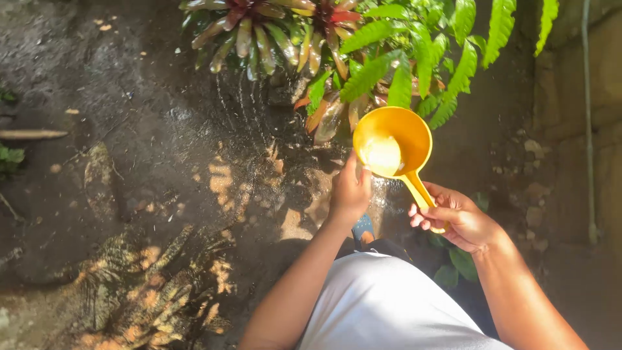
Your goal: Watering various potted and ground plants in a garden area using a bucket and scoop.
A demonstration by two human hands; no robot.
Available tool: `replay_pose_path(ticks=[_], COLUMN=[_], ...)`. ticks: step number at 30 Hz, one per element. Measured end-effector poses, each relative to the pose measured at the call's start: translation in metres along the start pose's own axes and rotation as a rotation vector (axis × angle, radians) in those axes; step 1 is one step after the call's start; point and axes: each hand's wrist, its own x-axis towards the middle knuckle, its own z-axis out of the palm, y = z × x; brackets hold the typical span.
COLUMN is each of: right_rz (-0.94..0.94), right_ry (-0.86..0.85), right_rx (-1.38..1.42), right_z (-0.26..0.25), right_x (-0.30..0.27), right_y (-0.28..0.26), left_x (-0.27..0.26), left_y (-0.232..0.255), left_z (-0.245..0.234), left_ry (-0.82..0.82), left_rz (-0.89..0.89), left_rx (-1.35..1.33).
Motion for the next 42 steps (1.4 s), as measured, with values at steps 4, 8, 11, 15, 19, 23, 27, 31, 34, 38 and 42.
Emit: replay_pose_path(ticks=[4, 8, 11, 15, 19, 23, 27, 31, 34, 38, 42], right_rz=[0.046, 0.082, 0.043, 0.037, 0.051, 0.041, 0.145, 0.251, 0.390, 0.569, 0.674], right_ry=[0.208, 0.513, 0.737, 1.001, 1.232, 1.347, 1.457, 1.555, 1.609, 1.558, 1.478], right_rx=[0.110, 0.300, 0.416, 0.489, 0.543, 0.626, 0.673, 0.609, 0.548, 0.387, 0.359], right_z=[0.008, -0.001, -0.007, -0.021, -0.040, -0.063, -0.086, -0.124, -0.156, -0.226, -0.298], right_x=[-0.039, -0.092, -0.117, -0.142, -0.163, -0.192, -0.221, -0.245, -0.269, -0.276, -0.283], right_y=[0.036, 0.096, 0.139, 0.212, 0.290, 0.389, 0.453, 0.520, 0.538, 0.588, 0.624], left_x=[-0.016, -0.040, -0.066, -0.096, -0.122, -0.147, -0.187, -0.236, -0.269, -0.306, -0.337], left_y=[0.021, 0.036, 0.009, 0.010, 0.019, 0.060, 0.104, 0.070, 0.081, 0.079, 0.048], left_z=[0.011, 0.039, 0.086, 0.117, 0.140, 0.167, 0.208, 0.262, 0.301, 0.364, 0.436], left_ry=[-0.248, -0.579, -0.723, -0.947, -1.156, -1.385, -1.558, -1.542, -1.587, -1.680, -1.674], left_rz=[-0.080, -0.073, 0.129, 0.235, 0.262, 0.193, 0.055, 0.350, 0.428, 0.193, 0.271], left_rx=[-0.114, -0.076, -0.015, 0.035, 0.095, 0.170, 0.241, 0.186, 0.213, 0.241, 0.286])
